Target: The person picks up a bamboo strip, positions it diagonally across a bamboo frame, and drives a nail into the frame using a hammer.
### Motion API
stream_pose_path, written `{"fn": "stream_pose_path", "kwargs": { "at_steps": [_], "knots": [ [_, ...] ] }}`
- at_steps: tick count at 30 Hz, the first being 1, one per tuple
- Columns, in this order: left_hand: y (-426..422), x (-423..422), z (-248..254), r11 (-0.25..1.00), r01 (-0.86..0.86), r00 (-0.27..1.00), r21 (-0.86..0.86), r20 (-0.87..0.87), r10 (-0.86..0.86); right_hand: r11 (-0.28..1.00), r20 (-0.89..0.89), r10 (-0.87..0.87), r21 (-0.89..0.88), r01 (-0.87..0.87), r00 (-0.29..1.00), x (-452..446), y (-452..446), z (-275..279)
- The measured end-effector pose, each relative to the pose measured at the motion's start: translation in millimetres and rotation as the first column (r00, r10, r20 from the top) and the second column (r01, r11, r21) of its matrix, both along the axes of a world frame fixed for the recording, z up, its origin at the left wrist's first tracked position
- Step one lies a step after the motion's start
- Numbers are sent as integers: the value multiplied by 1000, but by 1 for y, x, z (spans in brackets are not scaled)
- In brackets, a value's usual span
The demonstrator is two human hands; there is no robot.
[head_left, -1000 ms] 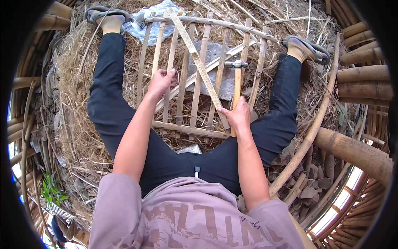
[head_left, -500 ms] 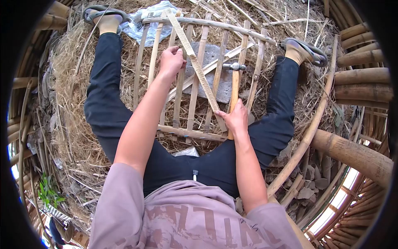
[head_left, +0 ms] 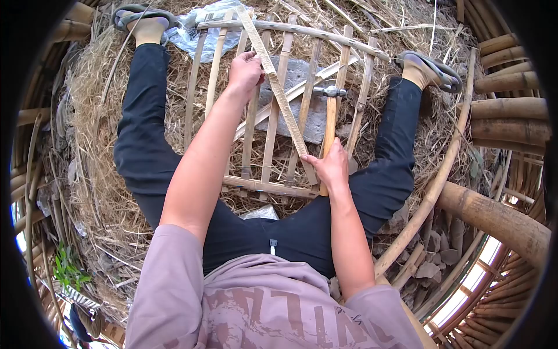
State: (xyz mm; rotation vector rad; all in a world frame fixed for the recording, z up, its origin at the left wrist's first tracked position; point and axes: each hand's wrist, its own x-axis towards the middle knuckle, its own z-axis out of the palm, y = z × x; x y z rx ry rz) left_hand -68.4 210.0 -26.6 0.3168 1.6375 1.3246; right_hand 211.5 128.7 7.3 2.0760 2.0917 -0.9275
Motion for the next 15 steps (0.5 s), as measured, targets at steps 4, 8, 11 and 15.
{"fn": "stream_pose_path", "kwargs": {
  "at_steps": [4,8,11,15],
  "knots": [
    [-1,-6,-1,1000,20,988,12,153,-21,1000,-4,5,-5,-5,1000,-1,1,0],
    [-9,-3,0,999,-25,990,40,138,19,1000,-18,12,16,-12,1000,1,-1,0],
    [-14,-7,0,996,10,1000,86,10,-11,1000,-71,17,11,-17,997,4,0,0],
    [-14,-7,-9,992,47,957,114,-291,-12,1000,-73,6,-18,-7,997,2,1,7]
  ]
}}
